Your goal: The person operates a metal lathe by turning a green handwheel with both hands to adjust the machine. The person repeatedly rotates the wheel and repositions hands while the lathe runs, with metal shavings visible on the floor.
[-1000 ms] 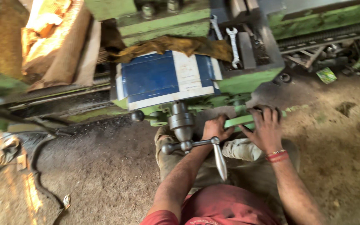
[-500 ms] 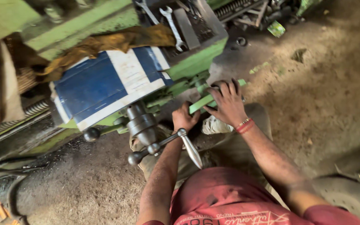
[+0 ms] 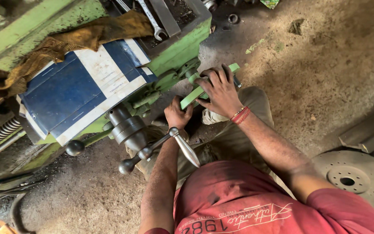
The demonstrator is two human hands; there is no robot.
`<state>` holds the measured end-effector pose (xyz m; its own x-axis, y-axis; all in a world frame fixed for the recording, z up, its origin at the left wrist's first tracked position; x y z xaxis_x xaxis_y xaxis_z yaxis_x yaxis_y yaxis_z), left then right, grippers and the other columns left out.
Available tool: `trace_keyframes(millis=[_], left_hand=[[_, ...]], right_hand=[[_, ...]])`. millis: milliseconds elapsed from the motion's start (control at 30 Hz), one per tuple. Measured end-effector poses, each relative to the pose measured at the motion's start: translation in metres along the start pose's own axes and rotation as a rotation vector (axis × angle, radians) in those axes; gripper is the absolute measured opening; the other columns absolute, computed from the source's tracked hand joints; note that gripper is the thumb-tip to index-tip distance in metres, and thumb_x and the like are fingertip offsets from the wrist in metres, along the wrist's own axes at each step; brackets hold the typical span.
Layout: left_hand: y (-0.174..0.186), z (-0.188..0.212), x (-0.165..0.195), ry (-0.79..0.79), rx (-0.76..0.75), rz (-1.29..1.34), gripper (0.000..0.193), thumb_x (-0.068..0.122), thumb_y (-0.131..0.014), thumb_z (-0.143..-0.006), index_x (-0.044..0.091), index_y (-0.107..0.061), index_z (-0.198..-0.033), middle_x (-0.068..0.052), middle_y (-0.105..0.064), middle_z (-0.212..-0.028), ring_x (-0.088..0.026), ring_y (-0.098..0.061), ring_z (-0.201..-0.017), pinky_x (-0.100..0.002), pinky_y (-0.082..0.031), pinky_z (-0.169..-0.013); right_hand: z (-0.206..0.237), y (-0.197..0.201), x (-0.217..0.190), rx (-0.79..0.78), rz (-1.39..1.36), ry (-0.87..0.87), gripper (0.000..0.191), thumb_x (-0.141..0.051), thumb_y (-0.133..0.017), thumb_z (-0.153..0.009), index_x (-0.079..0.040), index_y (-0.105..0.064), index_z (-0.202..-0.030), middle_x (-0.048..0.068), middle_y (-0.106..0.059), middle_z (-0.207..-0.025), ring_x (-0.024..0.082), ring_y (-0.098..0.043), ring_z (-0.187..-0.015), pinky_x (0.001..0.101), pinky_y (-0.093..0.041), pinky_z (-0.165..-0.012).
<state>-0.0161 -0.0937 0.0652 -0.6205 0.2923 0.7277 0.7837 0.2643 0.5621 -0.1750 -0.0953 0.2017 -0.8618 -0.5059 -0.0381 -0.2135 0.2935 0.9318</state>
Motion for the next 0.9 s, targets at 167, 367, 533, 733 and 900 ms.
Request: trace_keyframes(millis=[167,367,533,733,900], left_hand=[[0.003,-0.001,0.002,0.025,-0.003,0.048,0.034,0.027,-0.081,-0.079,0.005,-0.059,-0.092,-0.019,-0.067,-0.078,-0.044,-0.067,-0.072,-0.05,-0.054,-0.061],[0.006,0.001,0.005,0.018,0.007,0.072,0.029,0.024,-0.079,-0.079,0.006,-0.06,-0.092,-0.018,-0.069,-0.08,-0.043,-0.068,-0.074,-0.049,-0.055,-0.063],[0.004,0.002,0.001,0.019,0.008,0.057,0.03,0.023,-0.078,-0.079,0.005,-0.059,-0.094,-0.019,-0.068,-0.08,-0.043,-0.068,-0.074,-0.049,-0.055,-0.063],[0.001,0.006,-0.006,0.02,-0.001,0.043,0.033,0.024,-0.079,-0.078,0.005,-0.059,-0.096,-0.019,-0.068,-0.08,-0.044,-0.068,-0.074,-0.05,-0.055,-0.063],[0.002,0.007,-0.004,-0.012,0.02,0.027,0.035,0.023,-0.078,-0.077,0.004,-0.06,-0.099,-0.018,-0.068,-0.081,-0.043,-0.068,-0.074,-0.05,-0.056,-0.063]], right_hand=[[0.002,-0.003,0.0,0.005,-0.01,0.009,0.065,-0.053,-0.081,-0.085,-0.019,-0.06,-0.136,0.009,-0.046,-0.136,0.032,-0.04,-0.137,0.0638,-0.021,-0.123],[0.003,-0.006,0.001,-0.007,-0.024,0.001,0.064,-0.053,-0.08,-0.085,-0.02,-0.06,-0.136,0.009,-0.046,-0.137,0.032,-0.039,-0.138,0.0639,-0.021,-0.123],[0.003,-0.009,0.0,-0.031,-0.018,-0.008,0.066,-0.054,-0.08,-0.085,-0.02,-0.06,-0.138,0.009,-0.045,-0.137,0.033,-0.039,-0.136,0.0644,-0.019,-0.124],[0.005,-0.007,-0.002,-0.028,-0.021,-0.002,0.066,-0.054,-0.08,-0.086,-0.02,-0.06,-0.14,0.01,-0.045,-0.139,0.034,-0.04,-0.135,0.0648,-0.018,-0.124],[0.005,-0.006,-0.004,-0.025,-0.039,-0.004,0.066,-0.052,-0.081,-0.086,-0.019,-0.06,-0.14,0.009,-0.046,-0.14,0.034,-0.041,-0.135,0.0645,-0.018,-0.125]])
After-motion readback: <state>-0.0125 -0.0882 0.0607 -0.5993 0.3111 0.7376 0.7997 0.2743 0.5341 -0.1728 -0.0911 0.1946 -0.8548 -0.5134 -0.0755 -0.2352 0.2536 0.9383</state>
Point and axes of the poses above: each hand's wrist, its own z-axis away from the middle knuckle, its own y-axis out of the back of the hand, x = y × z, the point moved 9 cm from there along -z, towards the middle knuckle
